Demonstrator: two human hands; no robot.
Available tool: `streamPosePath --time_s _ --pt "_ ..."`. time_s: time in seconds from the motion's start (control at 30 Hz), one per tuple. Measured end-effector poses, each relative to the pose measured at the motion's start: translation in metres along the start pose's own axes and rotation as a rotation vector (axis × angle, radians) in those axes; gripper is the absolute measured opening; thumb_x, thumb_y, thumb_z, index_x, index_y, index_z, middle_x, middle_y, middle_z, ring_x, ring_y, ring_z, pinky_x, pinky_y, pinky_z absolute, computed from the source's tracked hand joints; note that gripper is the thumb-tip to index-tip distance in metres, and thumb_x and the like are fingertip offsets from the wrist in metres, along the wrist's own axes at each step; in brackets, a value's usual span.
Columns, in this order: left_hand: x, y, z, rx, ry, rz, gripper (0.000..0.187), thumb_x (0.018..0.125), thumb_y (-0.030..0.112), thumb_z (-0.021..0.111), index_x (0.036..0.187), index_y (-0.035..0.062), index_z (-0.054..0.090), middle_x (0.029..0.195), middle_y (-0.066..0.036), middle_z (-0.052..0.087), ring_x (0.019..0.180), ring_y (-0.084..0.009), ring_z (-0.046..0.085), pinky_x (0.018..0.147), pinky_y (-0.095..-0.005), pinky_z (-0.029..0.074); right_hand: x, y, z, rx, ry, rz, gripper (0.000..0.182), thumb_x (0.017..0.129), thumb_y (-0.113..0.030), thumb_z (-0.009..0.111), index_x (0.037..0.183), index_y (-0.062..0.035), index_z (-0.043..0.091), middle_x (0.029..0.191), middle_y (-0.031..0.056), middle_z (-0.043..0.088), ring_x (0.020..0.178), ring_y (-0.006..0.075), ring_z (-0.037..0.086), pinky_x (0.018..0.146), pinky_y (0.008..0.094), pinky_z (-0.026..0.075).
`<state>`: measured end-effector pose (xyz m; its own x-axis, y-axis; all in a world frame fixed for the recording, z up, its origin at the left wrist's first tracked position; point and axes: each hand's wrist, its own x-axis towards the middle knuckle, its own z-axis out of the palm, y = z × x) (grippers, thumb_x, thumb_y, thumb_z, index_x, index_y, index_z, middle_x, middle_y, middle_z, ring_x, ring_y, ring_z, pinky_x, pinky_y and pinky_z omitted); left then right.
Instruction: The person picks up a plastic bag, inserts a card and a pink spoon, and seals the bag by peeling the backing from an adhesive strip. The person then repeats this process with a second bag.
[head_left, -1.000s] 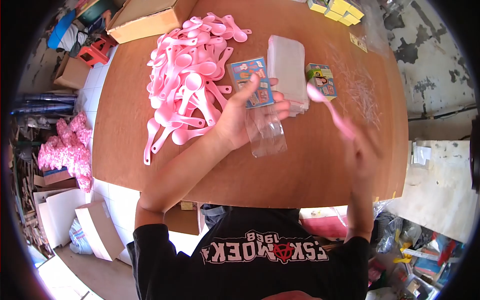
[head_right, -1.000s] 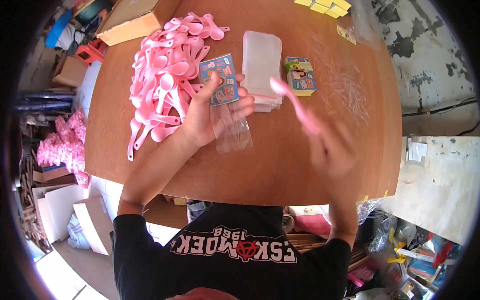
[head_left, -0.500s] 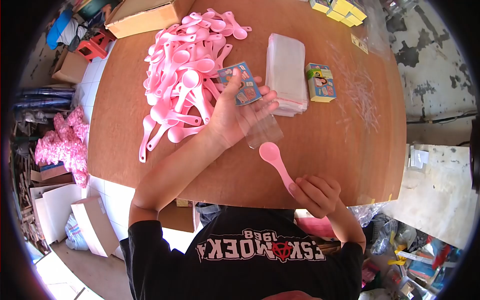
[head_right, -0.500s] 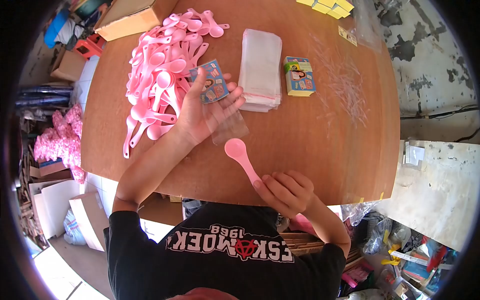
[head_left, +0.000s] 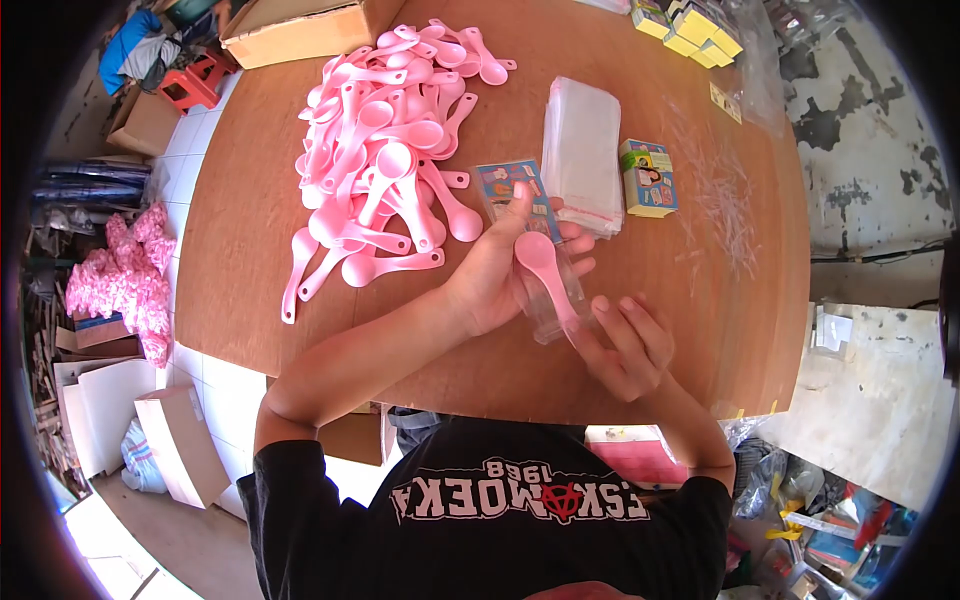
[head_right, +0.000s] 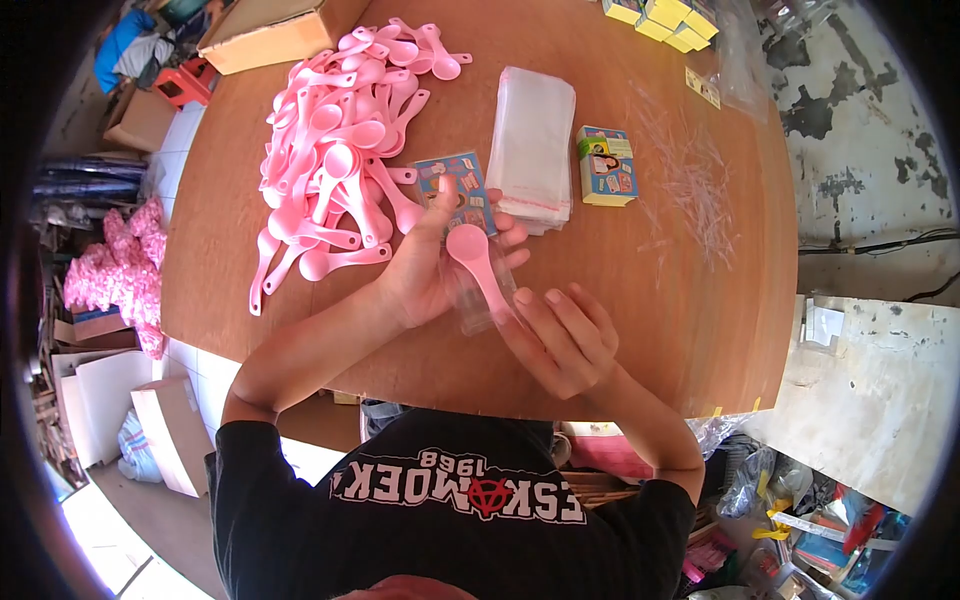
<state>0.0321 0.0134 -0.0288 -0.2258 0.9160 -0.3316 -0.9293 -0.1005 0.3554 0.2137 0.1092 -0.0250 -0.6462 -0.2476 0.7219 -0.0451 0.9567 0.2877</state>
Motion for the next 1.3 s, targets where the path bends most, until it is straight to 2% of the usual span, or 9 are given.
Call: streamPosePath --time_s 0.13,0.4,0.57,0.7,0.8,0.9,1.0,1.17,1.3 --pt "0.0 -0.003 -0.002 0.108 -0.066 -0.003 0.064 0.096 0.059 0.041 0.131 0.0052 0.044 0.112 -0.013 0.06 0.11 -0.0282 0.061 0.101 -0.0498 0.048 0.015 0.009 -0.008 0.109 -0.119 0.007 0.023 0.079 -0.012 0.073 0.102 -0.01 0.073 0.108 0.0071 0.069 0.104 0.025 0.061 0.082 0.0373 0.056" --pt "0.0 0.011 -0.005 0.157 -0.298 -0.009 0.08 0.093 0.069 0.035 0.139 0.0043 0.039 0.122 -0.016 0.058 0.118 -0.0304 0.057 0.103 -0.0472 0.043 0.095 0.058 -0.093 0.286 0.01 0.46 0.019 0.072 0.004 0.072 0.091 0.0018 0.07 0.088 0.0124 0.068 0.078 0.0289 0.066 0.069 0.0358 0.053" --pt "-0.002 0.009 -0.009 0.448 0.045 0.247 0.03 0.1 0.03 0.048 0.118 0.006 0.052 0.096 -0.006 0.061 0.086 -0.0155 0.059 0.08 -0.0323 0.049 0.136 0.089 -0.098 0.148 -0.238 0.318 0.019 0.07 0.005 0.072 0.088 0.0051 0.068 0.087 0.0132 0.067 0.078 0.0277 0.064 0.069 0.0328 0.05" --pt "-0.002 0.004 -0.012 0.641 0.087 0.44 0.028 0.101 0.027 0.046 0.117 0.0057 0.054 0.099 -0.006 0.061 0.088 -0.0151 0.059 0.082 -0.0313 0.048 0.15 0.084 -0.101 0.473 -0.337 0.384 0.015 0.071 0.007 0.069 0.087 0.0071 0.067 0.086 0.0148 0.066 0.074 0.0245 0.063 0.068 0.0319 0.049" --pt "-0.002 0.001 -0.009 0.794 -0.019 0.613 0.031 0.102 0.029 0.047 0.115 0.0024 0.056 0.1 -0.006 0.063 0.09 -0.015 0.061 0.085 -0.0309 0.048 0.148 0.082 -0.093 0.791 -0.456 0.511 0.011 0.077 0.006 0.066 0.088 0.0061 0.068 0.083 0.0146 0.066 0.07 0.0211 0.063 0.065 0.0307 0.05" --pt "-0.005 0.004 -0.012 0.651 -0.51 0.302 0.061 0.097 0.052 0.049 0.126 -0.0014 0.051 0.116 -0.015 0.062 0.108 -0.0225 0.06 0.096 -0.0365 0.045 0.128 0.081 -0.068 0.99 -0.613 0.69 0.008 0.084 0.0 0.066 0.088 0.0053 0.069 0.078 0.0132 0.067 0.067 0.0161 0.064 0.062 0.0266 0.05" --pt "-0.016 0.004 -0.004 0.716 -0.59 0.202 0.071 0.094 0.06 0.049 0.133 -0.0003 0.047 0.119 -0.016 0.061 0.111 -0.023 0.06 0.094 -0.0358 0.047 0.092 0.074 -0.031 1.1 -0.639 0.924 0.013 0.089 -0.008 0.067 0.09 0.0047 0.07 0.075 0.0116 0.066 0.066 0.0122 0.064 0.06 0.0236 0.05" --pt "-0.013 0.001 0.003 0.799 -0.381 0.153 0.042 0.099 0.004 0.052 0.14 -0.0013 0.042 0.118 -0.008 0.062 0.104 -0.0127 0.061 0.087 -0.0301 0.052 0.085 0.069 -0.021 1.009 -0.641 0.996 0.012 0.089 -0.006 0.067 0.096 0.0023 0.07 0.082 0.0081 0.068 0.073 0.0141 0.066 0.064 0.0243 0.05" --pt "-0.006 -0.011 -0.003 0.9 -0.355 0.251 0.036 0.099 0.012 0.056 0.131 -0.0011 0.051 0.103 -0.008 0.067 0.093 -0.0072 0.061 0.078 -0.0251 0.051 0.074 0.062 -0.014 0.724 -0.413 0.636 0.011 0.084 -0.009 0.07 0.094 -0.0031 0.071 0.086 0.0062 0.063 0.073 0.0187 0.065 0.059 0.0303 0.05"
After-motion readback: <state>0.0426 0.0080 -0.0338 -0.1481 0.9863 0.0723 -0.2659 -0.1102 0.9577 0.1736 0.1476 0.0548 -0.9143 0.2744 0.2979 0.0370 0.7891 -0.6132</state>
